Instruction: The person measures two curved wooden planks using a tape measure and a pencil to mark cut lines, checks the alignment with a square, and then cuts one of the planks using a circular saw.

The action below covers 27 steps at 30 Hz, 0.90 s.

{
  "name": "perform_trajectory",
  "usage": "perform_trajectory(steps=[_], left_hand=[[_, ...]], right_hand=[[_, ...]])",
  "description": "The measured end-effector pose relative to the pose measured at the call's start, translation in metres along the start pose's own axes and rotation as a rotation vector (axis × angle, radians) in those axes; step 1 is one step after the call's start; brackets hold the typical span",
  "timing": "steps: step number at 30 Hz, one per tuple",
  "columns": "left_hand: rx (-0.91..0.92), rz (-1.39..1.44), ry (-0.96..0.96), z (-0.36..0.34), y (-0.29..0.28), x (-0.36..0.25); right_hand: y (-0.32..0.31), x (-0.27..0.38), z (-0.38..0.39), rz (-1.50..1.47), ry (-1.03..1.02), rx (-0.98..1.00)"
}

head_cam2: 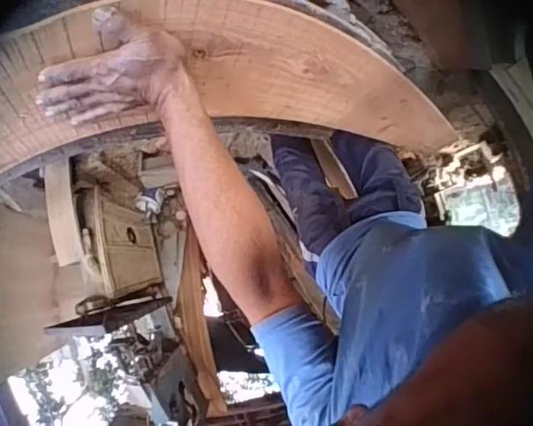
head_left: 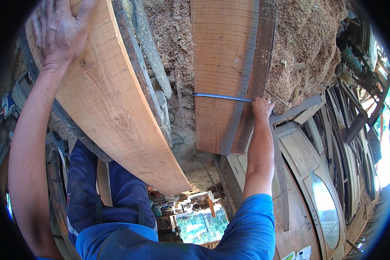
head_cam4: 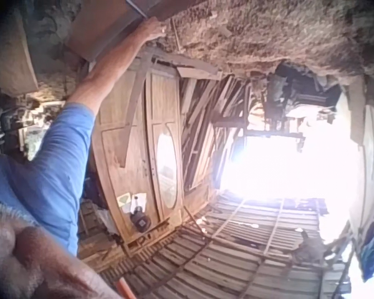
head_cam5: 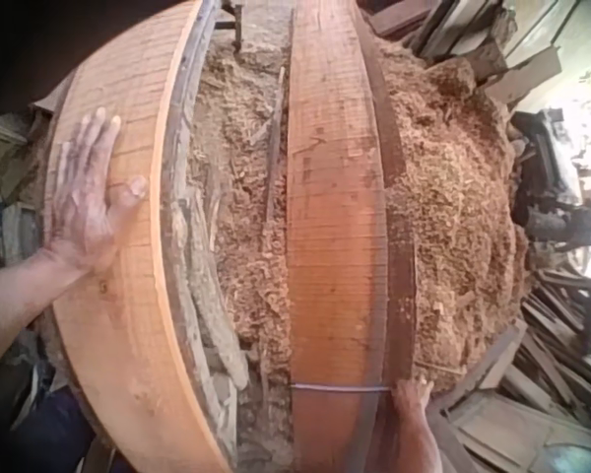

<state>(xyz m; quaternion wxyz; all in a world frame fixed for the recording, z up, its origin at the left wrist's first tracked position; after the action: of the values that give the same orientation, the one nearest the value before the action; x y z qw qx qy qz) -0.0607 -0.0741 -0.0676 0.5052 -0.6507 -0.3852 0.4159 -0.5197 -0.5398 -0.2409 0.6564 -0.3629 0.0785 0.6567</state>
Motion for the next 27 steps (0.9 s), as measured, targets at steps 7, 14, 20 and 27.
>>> perform_trajectory(steps=[7,14,20,27], left_hand=[[-0.15,-0.326,0.01,0.007,-0.012,-0.013],[-0.363,0.037,0.12,0.006,-0.005,0.0],[-0.344,0.017,0.116,0.0,-0.005,0.008],[-0.249,0.009,0.064,-0.001,-0.009,-0.012]], right_hand=[[0.005,-0.002,0.033,-0.162,0.002,0.002],[0.0,-0.03,0.058,-0.226,0.083,0.035],[-0.019,-0.034,0.055,-0.143,0.09,0.066],[0.026,-0.023,0.093,-0.249,-0.054,0.009]])
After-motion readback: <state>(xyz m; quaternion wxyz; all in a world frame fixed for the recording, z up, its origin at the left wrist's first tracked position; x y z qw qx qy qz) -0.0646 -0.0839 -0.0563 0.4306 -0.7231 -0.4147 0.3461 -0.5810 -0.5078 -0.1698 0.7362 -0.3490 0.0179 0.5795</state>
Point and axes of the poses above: each hand's wrist, its own z-axis away from the middle knuckle, its own y-axis out of the palm, x = y × z, the point moved 8 cm from there along -z, towards the middle knuckle, and after that the axes turned 9 degrees about -x, right-handed, at the moved point
